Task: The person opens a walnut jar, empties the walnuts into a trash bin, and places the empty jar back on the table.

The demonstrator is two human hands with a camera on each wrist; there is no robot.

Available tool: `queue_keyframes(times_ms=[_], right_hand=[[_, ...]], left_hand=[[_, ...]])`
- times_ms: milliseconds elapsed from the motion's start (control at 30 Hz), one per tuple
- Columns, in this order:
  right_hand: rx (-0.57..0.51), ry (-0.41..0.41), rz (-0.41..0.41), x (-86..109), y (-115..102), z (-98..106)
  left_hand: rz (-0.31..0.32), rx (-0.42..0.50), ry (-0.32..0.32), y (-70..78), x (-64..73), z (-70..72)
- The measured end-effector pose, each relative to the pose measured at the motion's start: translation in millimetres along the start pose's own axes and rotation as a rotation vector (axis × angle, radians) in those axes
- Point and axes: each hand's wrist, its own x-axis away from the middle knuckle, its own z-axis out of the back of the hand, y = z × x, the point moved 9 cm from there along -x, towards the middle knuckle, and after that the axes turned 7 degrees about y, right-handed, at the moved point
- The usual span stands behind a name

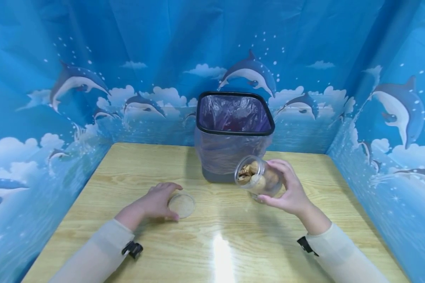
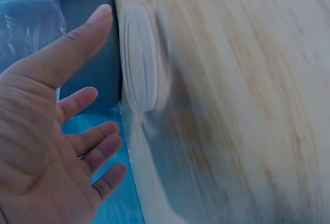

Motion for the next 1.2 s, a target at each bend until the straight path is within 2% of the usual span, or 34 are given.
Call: queue_keyframes(times_ms=[167, 433, 567, 867, 1200], right_hand=[[-0.008, 0.012, 0.022, -0.2, -1, 4], [0.006, 0.011, 0.02, 1.2, 0, 9], [0.002, 0.016, 0.026, 1.4, -1, 12], [-0.007, 0.028, 0.056, -1.3, -1, 12], [-0.005, 0.045, 0.069, -5.4, -4, 15]], left_hand=[[-0.043, 0.021, 0.05, 11.1, 0.5, 7.6], [-0.125, 0.02, 0.171, 24.5, -1.8, 22.0], [-0.146, 0.028, 0.23, 34.3, -4.8, 34.9], [-0.18, -0.029, 0.435, 57.5, -12.0, 73.1], [-0.246, -0.062, 0.536, 93.7, -22.2, 101.1]])
